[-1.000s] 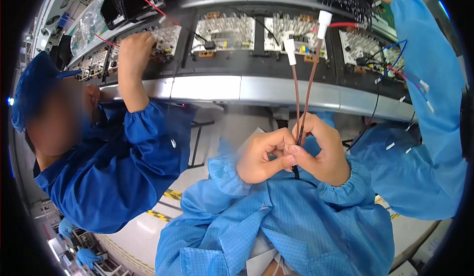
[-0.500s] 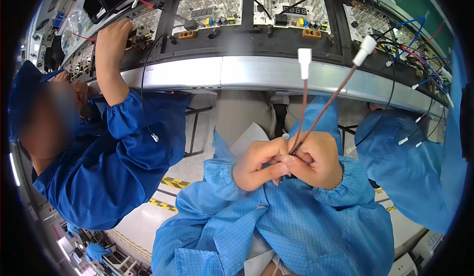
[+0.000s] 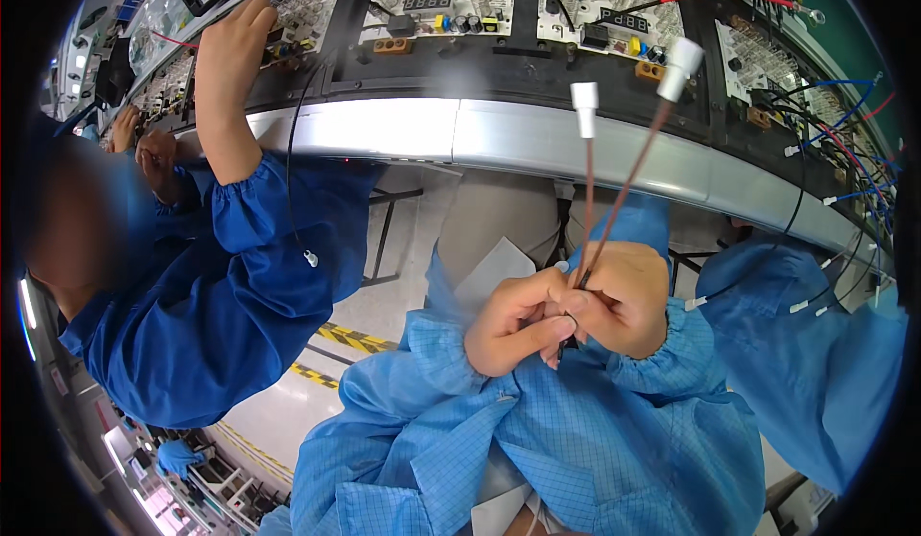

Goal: Connecting various colored wire harnesses and connectors to printed circuit boards on an assembly line.

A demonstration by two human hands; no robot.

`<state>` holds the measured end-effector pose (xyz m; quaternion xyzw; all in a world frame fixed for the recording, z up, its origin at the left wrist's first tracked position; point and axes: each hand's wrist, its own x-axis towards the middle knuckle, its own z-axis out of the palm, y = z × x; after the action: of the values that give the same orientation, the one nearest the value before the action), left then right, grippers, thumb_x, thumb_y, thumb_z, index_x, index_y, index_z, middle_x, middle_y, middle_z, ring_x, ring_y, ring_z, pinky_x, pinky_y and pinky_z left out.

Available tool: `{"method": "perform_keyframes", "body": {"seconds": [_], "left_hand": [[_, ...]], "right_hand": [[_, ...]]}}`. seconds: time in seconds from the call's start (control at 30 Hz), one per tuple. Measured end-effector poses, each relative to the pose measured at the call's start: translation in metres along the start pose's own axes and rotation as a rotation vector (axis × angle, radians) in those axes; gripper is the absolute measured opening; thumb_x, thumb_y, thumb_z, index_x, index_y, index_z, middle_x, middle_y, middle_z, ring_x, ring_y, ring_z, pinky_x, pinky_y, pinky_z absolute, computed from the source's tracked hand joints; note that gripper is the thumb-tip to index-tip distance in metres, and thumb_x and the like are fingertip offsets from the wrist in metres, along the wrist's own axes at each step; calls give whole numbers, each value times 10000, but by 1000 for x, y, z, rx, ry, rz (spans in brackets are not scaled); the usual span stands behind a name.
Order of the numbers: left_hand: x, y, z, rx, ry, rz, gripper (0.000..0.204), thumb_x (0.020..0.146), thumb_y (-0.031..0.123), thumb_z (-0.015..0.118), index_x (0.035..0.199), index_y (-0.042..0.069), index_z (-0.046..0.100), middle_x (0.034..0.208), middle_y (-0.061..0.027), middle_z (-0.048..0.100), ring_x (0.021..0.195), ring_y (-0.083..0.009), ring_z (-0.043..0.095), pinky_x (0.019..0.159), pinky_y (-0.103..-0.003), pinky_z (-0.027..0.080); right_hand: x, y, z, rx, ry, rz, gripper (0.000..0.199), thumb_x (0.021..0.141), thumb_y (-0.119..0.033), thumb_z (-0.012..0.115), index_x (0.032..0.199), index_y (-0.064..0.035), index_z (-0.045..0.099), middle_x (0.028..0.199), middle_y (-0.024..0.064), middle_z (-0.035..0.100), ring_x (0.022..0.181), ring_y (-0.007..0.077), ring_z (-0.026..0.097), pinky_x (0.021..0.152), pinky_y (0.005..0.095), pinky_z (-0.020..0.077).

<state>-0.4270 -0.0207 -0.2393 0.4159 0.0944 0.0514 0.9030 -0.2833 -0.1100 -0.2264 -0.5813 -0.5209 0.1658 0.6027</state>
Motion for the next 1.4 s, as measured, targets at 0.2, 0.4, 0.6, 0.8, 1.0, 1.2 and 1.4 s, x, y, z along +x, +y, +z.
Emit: {"method": "perform_keyframes", "body": {"seconds": [0.2,0.4,0.6,0.8,1.0,1.2,1.4], "left_hand": [[8,4,-7,233,-106,25,163,914,75,551,1049,-3,503,917,-83,518,767,-111,550,707,-256,463],[22,2,-6,155,112,321,174,874,102,603,986,2,517,925,-77,490,813,-116,500,770,-282,420],[27,1,7,165,41,372,90,900,84,574,911,20,512,903,-83,515,746,-114,489,688,-240,403],[29,7,5,199,37,261,222,908,236,593,884,24,534,849,-81,538,731,-120,485,657,-254,386],[32,-15,13,141,-50,511,156,940,169,518,901,38,443,829,-77,506,673,-116,443,605,-235,374],[30,-21,23,7,58,749,194,956,216,493,893,59,399,767,-67,484,605,-100,379,545,-236,360],[20,22,28,-68,224,704,193,1001,214,422,893,59,386,757,-98,490,572,-147,483,521,-242,449]], "right_hand": [[1,2,-12,-76,-69,-44,170,735,-83,701,649,-66,555,571,41,510,465,192,474,406,315,338],[-2,4,-8,-261,-115,-107,193,704,-109,732,649,-72,551,593,43,526,480,196,481,417,316,350],[-10,6,-18,-224,-94,-199,203,670,-121,749,639,-76,554,586,38,509,474,191,469,407,310,335],[-5,4,-16,-203,-97,-299,207,652,-116,749,620,-70,550,558,30,485,440,185,441,391,305,307],[-9,4,-12,-63,-39,-299,248,802,-125,645,590,-44,546,518,46,508,393,178,446,373,307,319],[-4,0,-4,-108,11,-366,286,831,-142,619,576,-51,526,504,47,467,389,182,429,375,310,319],[-29,-14,-16,18,273,-168,341,854,-152,594,548,-64,470,494,25,443,408,172,446,388,298,329]]}}
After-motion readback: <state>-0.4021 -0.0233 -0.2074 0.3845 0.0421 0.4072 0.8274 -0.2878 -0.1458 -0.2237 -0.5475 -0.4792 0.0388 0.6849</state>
